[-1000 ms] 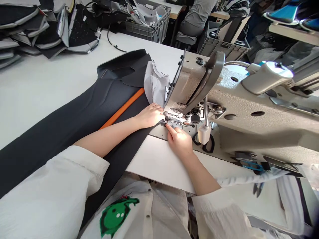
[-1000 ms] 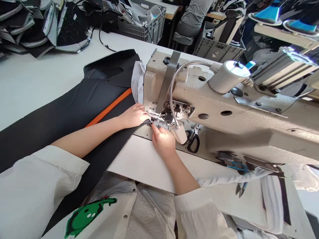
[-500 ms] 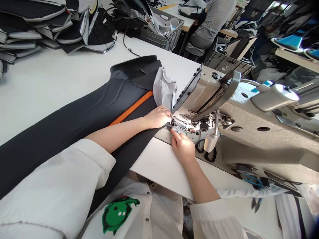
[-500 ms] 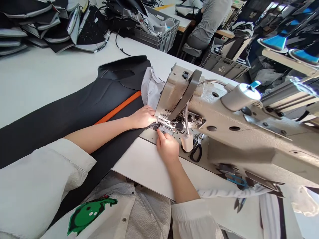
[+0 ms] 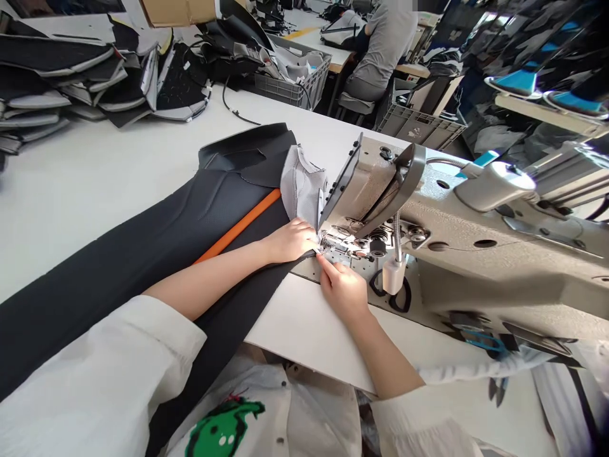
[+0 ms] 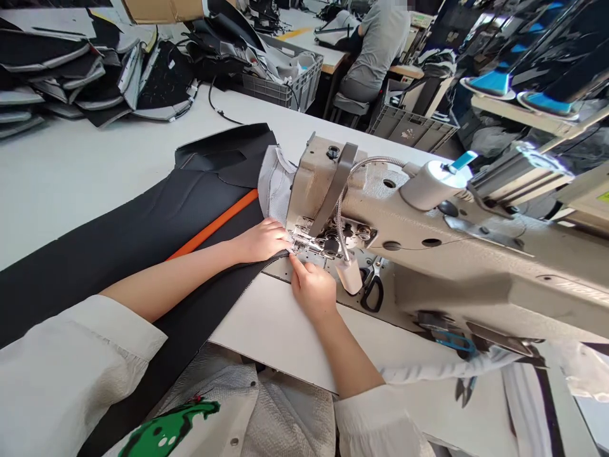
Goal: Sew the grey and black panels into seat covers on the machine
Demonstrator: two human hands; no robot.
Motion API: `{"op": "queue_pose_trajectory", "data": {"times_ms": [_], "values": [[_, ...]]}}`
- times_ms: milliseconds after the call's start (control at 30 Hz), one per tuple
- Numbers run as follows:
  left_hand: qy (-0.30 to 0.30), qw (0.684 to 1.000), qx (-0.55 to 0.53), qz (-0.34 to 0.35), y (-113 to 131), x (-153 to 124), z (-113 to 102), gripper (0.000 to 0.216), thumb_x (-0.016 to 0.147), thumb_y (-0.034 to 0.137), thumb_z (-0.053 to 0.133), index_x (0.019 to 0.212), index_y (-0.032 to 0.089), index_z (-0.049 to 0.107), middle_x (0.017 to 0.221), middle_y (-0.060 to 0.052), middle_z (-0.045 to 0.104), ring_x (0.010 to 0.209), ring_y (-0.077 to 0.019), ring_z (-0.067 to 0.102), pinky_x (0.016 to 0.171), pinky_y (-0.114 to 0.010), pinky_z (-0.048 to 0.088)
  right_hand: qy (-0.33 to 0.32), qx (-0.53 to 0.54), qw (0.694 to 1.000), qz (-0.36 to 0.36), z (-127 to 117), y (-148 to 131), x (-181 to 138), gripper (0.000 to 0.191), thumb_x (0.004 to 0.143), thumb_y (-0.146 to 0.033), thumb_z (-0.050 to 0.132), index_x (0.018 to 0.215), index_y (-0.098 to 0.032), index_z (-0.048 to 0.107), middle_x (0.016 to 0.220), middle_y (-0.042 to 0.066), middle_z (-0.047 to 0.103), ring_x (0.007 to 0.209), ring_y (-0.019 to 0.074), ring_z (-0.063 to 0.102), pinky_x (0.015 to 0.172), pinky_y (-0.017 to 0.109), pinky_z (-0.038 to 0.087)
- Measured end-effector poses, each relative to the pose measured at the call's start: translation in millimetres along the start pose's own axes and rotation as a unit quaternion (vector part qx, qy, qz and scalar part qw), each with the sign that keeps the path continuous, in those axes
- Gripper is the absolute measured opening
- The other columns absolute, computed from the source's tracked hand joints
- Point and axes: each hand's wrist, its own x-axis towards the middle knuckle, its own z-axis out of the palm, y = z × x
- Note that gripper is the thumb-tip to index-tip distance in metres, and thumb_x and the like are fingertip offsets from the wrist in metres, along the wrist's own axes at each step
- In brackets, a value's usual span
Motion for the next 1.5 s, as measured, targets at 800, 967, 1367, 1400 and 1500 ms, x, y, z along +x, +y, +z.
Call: {"op": "queue_pose_trajectory", "data": {"times_ms": [800, 967, 1367, 1400, 1500], "values": [[-0.027, 1.0, 0.001, -0.014, 5, 2, -5, 0.021, 0.09, 0.015, 0.048, 0.087, 0.018, 0.069, 0.082, -0.004, 0.061, 0.084, -0.0184, 0.053, 0.083, -0.033, 0.036, -0.01, 0.002, 1.0, 0.025, 3, 1, 2, 0.036, 0.089, -0.02, 0.043, 0.116, -0.026, 0.066, 0.067, 0.001, 0.066, 0.061, 0.0115, 0.055, 0.052, 0.025, 0.024], [-0.037, 0.999, -0.002, -0.021, 7, 1, -6, 0.022, 0.09, 0.016, 0.047, 0.085, 0.017, 0.069, 0.081, -0.005, 0.06, 0.084, -0.0185, 0.053, 0.082, -0.033, 0.035, -0.005, 0.004, 0.999, 0.032, 4, 0, 3, 0.036, 0.089, -0.021, 0.043, 0.115, -0.026, 0.067, 0.067, 0.001, 0.065, 0.059, 0.0115, 0.054, 0.051, 0.026, 0.023], [-0.02, 1.0, 0.011, -0.017, 6, 3, -1, 0.023, 0.089, 0.016, 0.045, 0.084, 0.016, 0.068, 0.08, -0.007, 0.062, 0.085, -0.0201, 0.055, 0.083, -0.036, 0.037, -0.045, -0.024, 0.998, 0.037, 1, -2, 5, 0.038, 0.09, -0.021, 0.042, 0.121, -0.025, 0.064, 0.068, 0.003, 0.066, 0.061, 0.013, 0.055, 0.051, 0.027, 0.023], [-0.018, 1.0, 0.016, -0.014, 3, 5, 0, 0.022, 0.088, 0.015, 0.046, 0.082, 0.016, 0.068, 0.079, -0.007, 0.062, 0.084, -0.0205, 0.055, 0.083, -0.036, 0.037, -0.049, -0.026, 0.998, 0.039, 1, -2, 5, 0.038, 0.09, -0.022, 0.041, 0.121, -0.025, 0.063, 0.068, 0.003, 0.066, 0.061, 0.0134, 0.055, 0.051, 0.027, 0.023], [-0.015, 1.0, 0.022, -0.011, -4, 11, 2, 0.022, 0.087, 0.015, 0.048, 0.077, 0.016, 0.067, 0.077, -0.007, 0.063, 0.084, -0.0212, 0.056, 0.082, -0.037, 0.038, -0.061, -0.024, 0.997, 0.045, 2, -3, 7, 0.037, 0.092, -0.024, 0.04, 0.121, -0.024, 0.063, 0.073, 0.004, 0.068, 0.063, 0.0141, 0.057, 0.051, 0.027, 0.023]]}}
